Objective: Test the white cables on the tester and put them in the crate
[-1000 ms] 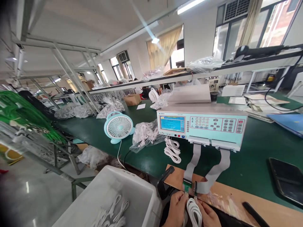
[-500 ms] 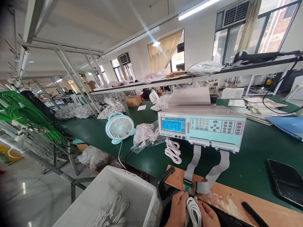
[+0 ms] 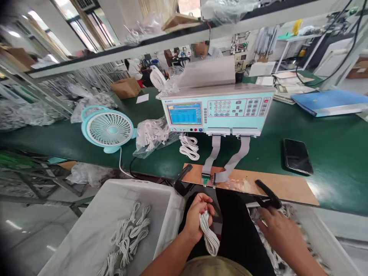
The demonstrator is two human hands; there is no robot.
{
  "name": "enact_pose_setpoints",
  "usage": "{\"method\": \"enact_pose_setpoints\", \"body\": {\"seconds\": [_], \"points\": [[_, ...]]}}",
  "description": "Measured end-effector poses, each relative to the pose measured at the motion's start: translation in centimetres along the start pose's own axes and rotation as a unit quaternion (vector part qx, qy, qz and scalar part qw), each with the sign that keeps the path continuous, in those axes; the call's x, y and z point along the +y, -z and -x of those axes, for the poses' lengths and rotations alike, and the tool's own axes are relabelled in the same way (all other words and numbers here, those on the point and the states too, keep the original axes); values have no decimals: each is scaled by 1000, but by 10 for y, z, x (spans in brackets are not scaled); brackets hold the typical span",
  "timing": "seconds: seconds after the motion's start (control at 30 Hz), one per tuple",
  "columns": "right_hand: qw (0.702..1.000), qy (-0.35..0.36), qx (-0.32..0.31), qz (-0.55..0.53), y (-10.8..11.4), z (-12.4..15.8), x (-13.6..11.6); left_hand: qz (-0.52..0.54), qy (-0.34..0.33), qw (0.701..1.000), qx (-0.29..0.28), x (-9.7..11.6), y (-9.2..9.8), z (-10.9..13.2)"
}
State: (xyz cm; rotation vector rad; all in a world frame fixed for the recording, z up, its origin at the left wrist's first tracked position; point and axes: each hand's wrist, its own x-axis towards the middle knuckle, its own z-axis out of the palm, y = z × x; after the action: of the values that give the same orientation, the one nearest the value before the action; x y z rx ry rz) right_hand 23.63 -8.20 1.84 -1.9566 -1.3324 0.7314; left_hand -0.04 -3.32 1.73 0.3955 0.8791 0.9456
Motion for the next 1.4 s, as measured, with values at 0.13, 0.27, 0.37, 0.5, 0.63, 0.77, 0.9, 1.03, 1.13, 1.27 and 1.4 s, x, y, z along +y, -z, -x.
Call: {"method": "enact_pose_setpoints", "body": {"seconds": [0.13, 0.27, 0.37, 0.5, 0.63, 0.77, 0.9, 1.03, 1.13, 1.27, 1.4], "points": [[974, 142, -176, 1, -35, 25, -34, 2, 0, 999, -33, -2, -11, 4], [966, 167, -179, -78, -71, 31, -60, -47, -44, 997, -30, 0, -15, 10], [949, 178, -218, -140, -80, 28, -59, -88, -37, 995, -32, 4, -11, 12], [935, 186, -218, -209, -86, 29, -52, -131, -33, 991, 21, 2, -8, 11], [949, 181, -138, -217, -95, 32, -48, -153, -72, 984, 50, -8, -10, 14], [963, 141, -123, -194, -98, 30, -45, -221, -75, 972, 38, -9, -5, 19], [968, 129, -146, -159, -97, 27, -46, -327, -74, 942, 8, 5, 9, 16], [959, 151, -188, -150, -92, 23, -53, -301, 0, 952, -49, 23, 22, 9], [953, 157, -206, -156, -88, 20, -58, -293, 15, 953, -77, 29, 25, 6], [953, 169, -195, -158, -83, 14, -62, -360, -14, 930, -69, 31, 21, 4], [942, 183, -225, -167, -78, 6, -68, -409, -50, 909, -63, 35, 18, -3]]}}
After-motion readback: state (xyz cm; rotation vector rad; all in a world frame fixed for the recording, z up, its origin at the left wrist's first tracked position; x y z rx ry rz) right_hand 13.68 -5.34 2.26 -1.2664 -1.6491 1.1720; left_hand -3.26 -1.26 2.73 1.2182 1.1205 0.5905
